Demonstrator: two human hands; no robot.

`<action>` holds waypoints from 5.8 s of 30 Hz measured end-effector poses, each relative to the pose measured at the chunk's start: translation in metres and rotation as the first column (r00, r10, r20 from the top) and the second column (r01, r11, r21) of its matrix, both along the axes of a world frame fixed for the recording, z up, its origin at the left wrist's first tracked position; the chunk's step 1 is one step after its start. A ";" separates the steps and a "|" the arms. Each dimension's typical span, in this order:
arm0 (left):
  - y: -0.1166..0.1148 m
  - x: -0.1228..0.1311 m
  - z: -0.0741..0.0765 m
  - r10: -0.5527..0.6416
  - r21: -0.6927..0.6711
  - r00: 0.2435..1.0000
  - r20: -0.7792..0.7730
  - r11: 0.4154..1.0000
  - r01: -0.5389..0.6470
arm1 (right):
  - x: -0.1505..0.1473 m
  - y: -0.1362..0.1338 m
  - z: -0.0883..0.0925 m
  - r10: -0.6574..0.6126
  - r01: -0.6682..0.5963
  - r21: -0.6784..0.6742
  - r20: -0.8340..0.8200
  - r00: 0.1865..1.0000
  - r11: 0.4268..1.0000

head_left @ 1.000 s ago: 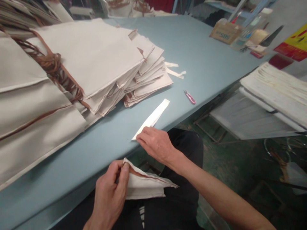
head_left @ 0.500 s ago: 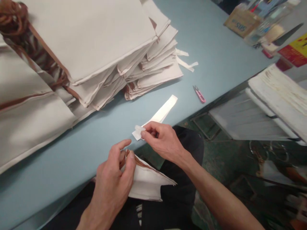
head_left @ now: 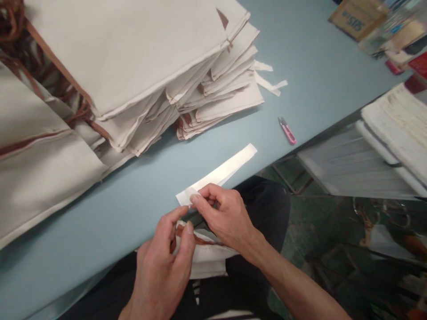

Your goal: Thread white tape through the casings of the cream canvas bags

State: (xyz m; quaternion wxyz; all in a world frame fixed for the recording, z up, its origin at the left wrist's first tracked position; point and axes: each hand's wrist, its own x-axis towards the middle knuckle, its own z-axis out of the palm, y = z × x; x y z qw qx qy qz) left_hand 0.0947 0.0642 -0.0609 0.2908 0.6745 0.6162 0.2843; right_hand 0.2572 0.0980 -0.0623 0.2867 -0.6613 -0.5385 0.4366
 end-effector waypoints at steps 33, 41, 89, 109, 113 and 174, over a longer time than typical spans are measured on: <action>0.006 -0.011 -0.013 -0.221 0.063 0.959 -0.178 0.970 0.236 | 0.005 0.011 0.005 0.078 -0.084 -0.048 -0.117 0.990 0.995; 0.014 -0.013 -0.009 -0.295 0.014 0.875 -0.384 0.946 0.324 | 0.045 0.033 0.005 -0.155 0.164 0.015 -0.243 0.958 0.986; 0.019 0.020 -0.029 -0.353 -0.240 0.710 -0.609 0.936 0.259 | 0.263 0.136 0.097 -0.646 0.850 -0.073 -0.684 0.337 0.522; 0.023 -0.015 -0.004 -0.172 -0.171 0.916 -0.362 0.978 0.116 | 0.047 -0.014 0.023 -0.263 0.287 0.001 -0.399 0.879 0.958; 0.018 -0.013 -0.005 -0.163 -0.218 0.910 -0.382 0.972 0.083 | 0.048 -0.019 0.010 -0.249 0.268 -0.024 -0.452 0.856 0.963; 0.009 -0.017 0.006 0.194 -0.243 0.965 0.175 0.959 -0.149 | 0.016 -0.016 -0.002 -0.135 0.098 -0.098 -0.534 0.835 0.990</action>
